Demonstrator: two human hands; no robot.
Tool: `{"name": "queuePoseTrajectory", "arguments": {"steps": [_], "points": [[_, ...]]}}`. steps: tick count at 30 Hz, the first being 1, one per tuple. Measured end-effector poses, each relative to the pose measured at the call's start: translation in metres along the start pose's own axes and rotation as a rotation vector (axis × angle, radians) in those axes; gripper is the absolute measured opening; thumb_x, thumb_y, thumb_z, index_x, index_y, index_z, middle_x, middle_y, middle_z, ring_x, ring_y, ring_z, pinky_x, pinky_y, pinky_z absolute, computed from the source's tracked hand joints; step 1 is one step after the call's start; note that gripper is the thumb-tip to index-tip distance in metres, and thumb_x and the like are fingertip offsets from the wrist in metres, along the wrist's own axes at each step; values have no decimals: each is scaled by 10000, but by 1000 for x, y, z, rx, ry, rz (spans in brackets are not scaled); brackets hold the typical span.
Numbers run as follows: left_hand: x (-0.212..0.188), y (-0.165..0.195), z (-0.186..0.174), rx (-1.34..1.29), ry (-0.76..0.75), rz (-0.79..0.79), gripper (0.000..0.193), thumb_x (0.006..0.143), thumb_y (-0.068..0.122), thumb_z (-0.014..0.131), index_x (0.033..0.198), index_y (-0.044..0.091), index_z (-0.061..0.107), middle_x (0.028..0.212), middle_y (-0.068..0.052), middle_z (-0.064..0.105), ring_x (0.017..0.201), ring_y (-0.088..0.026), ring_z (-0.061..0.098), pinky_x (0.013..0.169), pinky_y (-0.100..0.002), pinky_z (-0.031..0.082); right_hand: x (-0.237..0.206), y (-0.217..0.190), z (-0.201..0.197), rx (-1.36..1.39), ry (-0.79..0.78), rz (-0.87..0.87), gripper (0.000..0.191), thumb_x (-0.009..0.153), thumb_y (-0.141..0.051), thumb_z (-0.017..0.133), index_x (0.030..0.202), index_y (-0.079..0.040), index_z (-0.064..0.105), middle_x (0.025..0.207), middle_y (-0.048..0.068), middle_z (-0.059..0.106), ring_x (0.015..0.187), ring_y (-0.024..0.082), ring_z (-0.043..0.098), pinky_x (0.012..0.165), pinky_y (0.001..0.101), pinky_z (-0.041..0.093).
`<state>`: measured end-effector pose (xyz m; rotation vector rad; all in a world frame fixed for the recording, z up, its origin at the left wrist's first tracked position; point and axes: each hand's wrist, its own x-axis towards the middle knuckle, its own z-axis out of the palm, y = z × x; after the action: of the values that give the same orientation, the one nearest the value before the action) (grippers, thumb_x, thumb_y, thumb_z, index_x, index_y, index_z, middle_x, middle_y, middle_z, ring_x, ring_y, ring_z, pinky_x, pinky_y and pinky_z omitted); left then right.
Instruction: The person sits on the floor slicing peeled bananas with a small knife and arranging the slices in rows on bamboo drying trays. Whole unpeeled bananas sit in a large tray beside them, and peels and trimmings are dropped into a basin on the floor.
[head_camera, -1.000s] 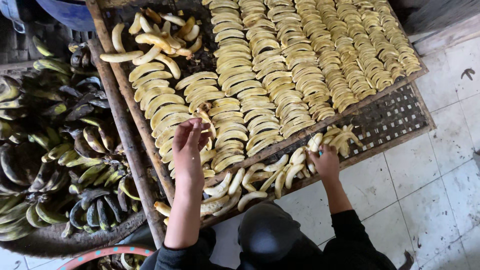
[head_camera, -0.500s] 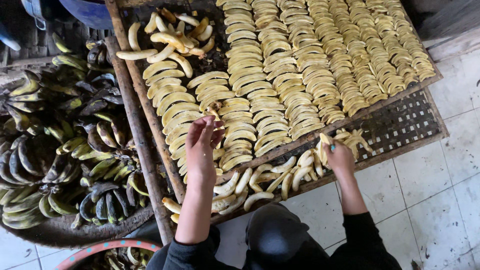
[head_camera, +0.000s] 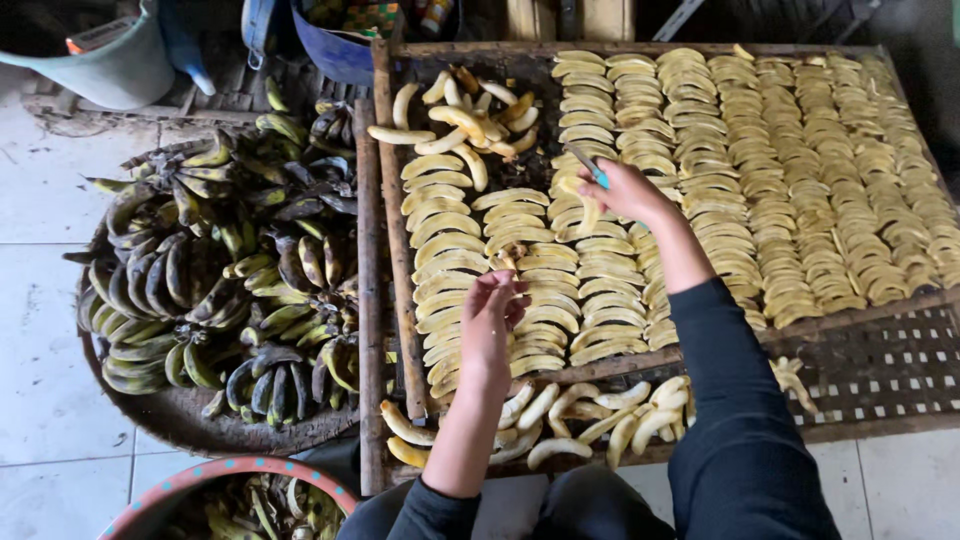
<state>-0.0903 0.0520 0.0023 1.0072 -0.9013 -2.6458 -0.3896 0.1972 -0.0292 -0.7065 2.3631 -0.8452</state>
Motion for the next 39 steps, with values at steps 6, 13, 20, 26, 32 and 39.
{"name": "queuePoseTrajectory", "arguments": {"steps": [6, 13, 20, 26, 32, 39], "points": [[-2, -8, 3, -23, -3, -9, 77, 1008, 154, 596, 1063, 117, 635, 984, -28, 703, 848, -120, 638, 808, -276, 507, 75, -61, 30, -297, -24, -301, 185, 960, -210, 727, 1062, -69, 663, 906, 112, 734, 746, 241, 659, 651, 398, 503], [-11, 15, -10, -24, 52, 34, 84, 1003, 185, 616, 1047, 118, 641, 960, -23, 713, 810, -104, 622, 801, -270, 502, 88, -78, 73, -268, -32, -352, 161, 908, -168, 745, 1001, -54, 682, 916, 132, 736, 822, 290, 694, 724, 412, 512], [-17, 25, -15, -16, 80, 58, 68, 1013, 172, 621, 1033, 110, 637, 973, -26, 713, 817, -90, 625, 810, -267, 499, 83, -81, 87, -194, 82, -269, 229, 883, -226, 802, 976, -32, 723, 845, 133, 745, 735, 217, 721, 697, 367, 549], [-12, 24, -11, -55, 92, 65, 59, 1011, 139, 594, 1040, 101, 629, 981, -26, 708, 817, -92, 628, 797, -264, 495, 82, -109, 115, -344, 211, -42, 521, 748, -433, 885, 977, -6, 695, 864, 154, 728, 757, 311, 712, 677, 420, 555], [-10, 22, -10, -71, 84, 17, 74, 1008, 142, 581, 1055, 107, 626, 973, -25, 699, 819, -101, 633, 784, -259, 489, 91, -110, 127, -101, 372, -4, 384, 743, -320, 810, 926, -1, 697, 803, 155, 728, 755, 283, 737, 700, 400, 581], [-5, 29, -13, -162, 97, -8, 98, 999, 135, 566, 1074, 125, 628, 980, -16, 698, 847, -96, 639, 808, -251, 491, 97, -99, 111, 219, 278, 340, 354, 730, -355, 813, 767, -22, 697, 658, 54, 678, 544, 161, 651, 516, 322, 561]]}}
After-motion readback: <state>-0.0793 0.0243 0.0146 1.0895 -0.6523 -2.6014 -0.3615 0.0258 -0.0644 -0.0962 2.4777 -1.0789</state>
